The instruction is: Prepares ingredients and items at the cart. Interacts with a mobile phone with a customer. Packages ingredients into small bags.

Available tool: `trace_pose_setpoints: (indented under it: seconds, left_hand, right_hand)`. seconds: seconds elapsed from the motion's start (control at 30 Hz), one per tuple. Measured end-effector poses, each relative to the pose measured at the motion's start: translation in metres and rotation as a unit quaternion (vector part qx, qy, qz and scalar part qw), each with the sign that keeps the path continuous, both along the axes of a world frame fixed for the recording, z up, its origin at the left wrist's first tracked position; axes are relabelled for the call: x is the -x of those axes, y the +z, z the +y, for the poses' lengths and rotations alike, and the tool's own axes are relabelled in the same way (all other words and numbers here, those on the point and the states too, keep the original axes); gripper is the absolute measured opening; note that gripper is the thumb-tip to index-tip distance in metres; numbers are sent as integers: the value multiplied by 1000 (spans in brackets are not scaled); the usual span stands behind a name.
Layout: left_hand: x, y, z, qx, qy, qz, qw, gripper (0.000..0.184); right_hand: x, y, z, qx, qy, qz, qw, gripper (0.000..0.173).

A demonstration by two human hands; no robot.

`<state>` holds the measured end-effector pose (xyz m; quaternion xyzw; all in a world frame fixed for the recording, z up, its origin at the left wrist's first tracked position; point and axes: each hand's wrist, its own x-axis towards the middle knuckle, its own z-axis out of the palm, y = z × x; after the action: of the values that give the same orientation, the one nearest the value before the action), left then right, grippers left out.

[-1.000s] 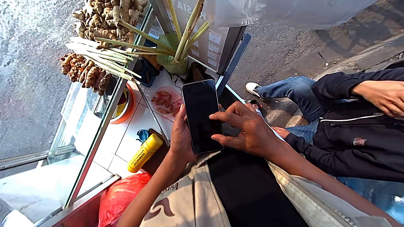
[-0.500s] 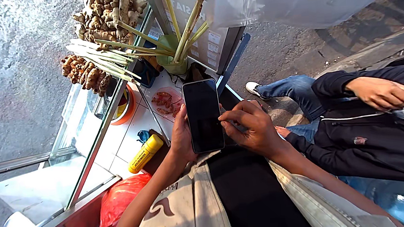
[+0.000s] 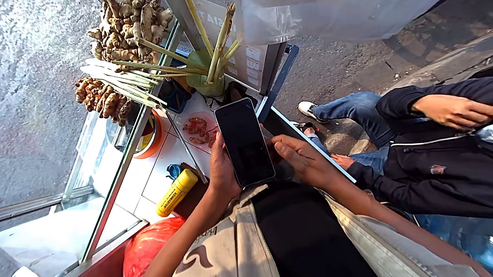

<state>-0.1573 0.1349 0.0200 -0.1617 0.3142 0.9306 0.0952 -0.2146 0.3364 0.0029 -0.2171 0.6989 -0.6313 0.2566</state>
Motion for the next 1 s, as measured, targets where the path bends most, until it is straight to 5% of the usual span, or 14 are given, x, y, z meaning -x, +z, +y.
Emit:
trace_pose_setpoints:
  seconds: [0.33, 0.73, 1.0]
  left_hand:
    - [9, -3, 28, 8, -23, 16, 1000, 69]
    - [24, 6, 72, 15, -36, -12, 999, 66]
    - [40, 17, 106, 156, -105, -31, 982, 70]
  right_hand:
    - [-7, -6, 15, 107, -6, -154, 982, 38]
    - [-5, -6, 46, 162, -83, -135, 974, 37]
    - [7, 6, 87, 156, -168, -91, 969, 36]
